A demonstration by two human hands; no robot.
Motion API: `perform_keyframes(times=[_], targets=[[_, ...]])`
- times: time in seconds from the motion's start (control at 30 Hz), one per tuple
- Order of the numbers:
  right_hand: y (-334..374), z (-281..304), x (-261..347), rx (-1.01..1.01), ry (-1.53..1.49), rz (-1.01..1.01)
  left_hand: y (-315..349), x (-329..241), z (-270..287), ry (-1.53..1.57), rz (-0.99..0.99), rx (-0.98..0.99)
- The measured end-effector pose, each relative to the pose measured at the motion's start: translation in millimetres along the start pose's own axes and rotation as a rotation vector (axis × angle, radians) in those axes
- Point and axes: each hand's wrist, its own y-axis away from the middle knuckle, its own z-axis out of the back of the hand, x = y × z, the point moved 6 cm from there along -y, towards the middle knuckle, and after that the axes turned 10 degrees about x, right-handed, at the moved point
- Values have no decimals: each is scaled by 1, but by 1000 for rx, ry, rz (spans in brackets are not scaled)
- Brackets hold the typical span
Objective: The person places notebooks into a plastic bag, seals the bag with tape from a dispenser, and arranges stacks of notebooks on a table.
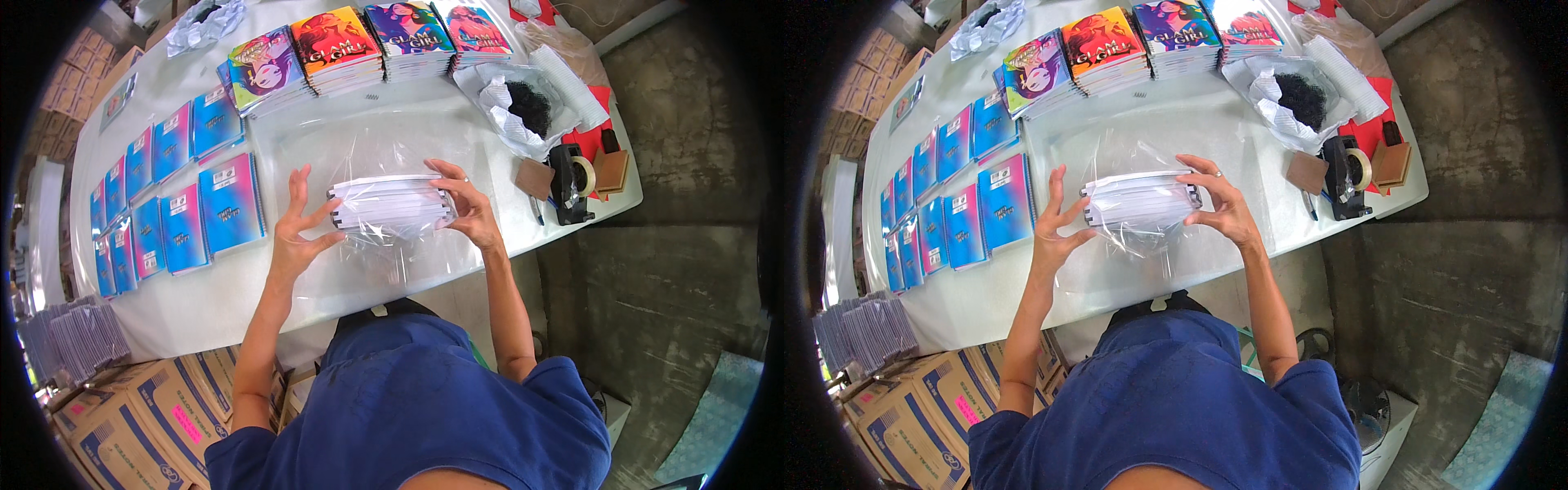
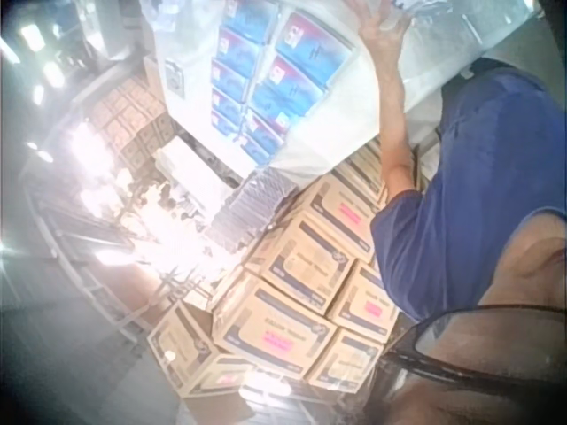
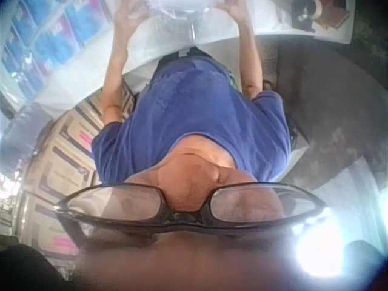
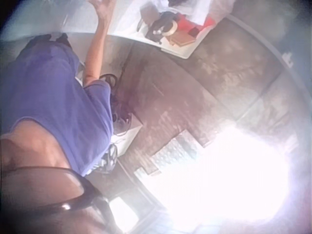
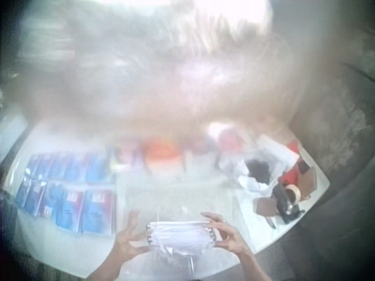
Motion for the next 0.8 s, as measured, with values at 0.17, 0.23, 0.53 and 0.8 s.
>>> perform_keyframes(times=[0.17,0.23,0.53,0.8], targets=[[8,3,4,-70,-25,33,0,1,5,140,92,13],[8,-7,0,-45,5,-45,-6,-4,0,-9,66,84],[11,-17,16,-230,29,69,-31,-23,-16,34,93,156],[-1,-18,33,-192,228,-46,-37,-35,-18,-299,25,53]])
